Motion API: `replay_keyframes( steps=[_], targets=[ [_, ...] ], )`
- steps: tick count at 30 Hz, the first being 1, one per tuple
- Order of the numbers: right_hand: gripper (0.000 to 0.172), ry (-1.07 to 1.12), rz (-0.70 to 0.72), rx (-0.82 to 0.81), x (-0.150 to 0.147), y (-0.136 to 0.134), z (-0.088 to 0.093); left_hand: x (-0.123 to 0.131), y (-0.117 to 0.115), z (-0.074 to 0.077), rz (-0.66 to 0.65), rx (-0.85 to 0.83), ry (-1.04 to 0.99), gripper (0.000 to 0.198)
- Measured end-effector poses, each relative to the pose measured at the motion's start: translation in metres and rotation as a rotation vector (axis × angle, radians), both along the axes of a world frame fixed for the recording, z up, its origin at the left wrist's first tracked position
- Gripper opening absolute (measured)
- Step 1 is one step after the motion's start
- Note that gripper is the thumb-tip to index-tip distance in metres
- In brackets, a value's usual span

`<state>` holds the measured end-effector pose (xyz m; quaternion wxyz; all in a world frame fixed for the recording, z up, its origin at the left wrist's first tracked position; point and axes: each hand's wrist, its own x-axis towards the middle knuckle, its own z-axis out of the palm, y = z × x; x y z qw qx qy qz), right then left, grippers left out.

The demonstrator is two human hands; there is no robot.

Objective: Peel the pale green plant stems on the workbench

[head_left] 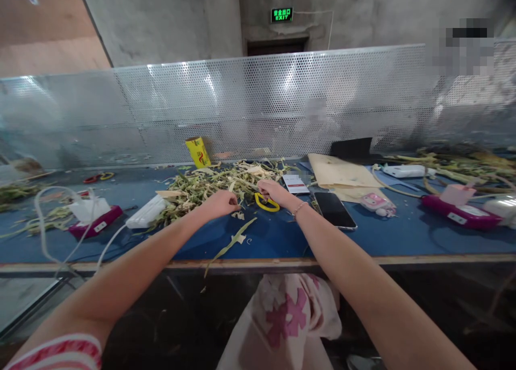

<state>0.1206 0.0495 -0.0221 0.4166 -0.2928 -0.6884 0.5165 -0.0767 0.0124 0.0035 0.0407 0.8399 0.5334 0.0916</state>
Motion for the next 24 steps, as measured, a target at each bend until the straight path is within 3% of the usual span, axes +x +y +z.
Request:
replay_keyframes(
  steps=[4,7,12,15,20,24],
  targets=[
    [0.024,0.002,0.001,-0.005,0.000,-0.001,0.000,0.008,0.002,-0.004,0.056,0.092,0.131,0.020],
    [0.024,0.015,0.000,-0.015,-0.001,0.001,0.000,0.010,-0.003,0.005,0.061,0.106,0.116,0.019],
    [0.023,0.137,0.057,-0.056,0.000,0.000,0.003,0.012,-0.011,0.038,-0.002,-0.011,-0.164,0.020],
    [0.023,0.211,0.071,-0.116,0.000,-0.004,0.007,0.019,-0.003,0.046,-0.006,-0.068,-0.412,0.024],
    [0.025,0.264,0.074,-0.177,-0.001,-0.006,0.009,0.035,0.024,0.021,0.017,-0.090,-0.818,0.030],
    [0.025,0.258,0.057,-0.164,-0.004,-0.006,0.008,0.043,0.028,0.000,-0.052,-0.094,-0.965,0.034]
  ],
)
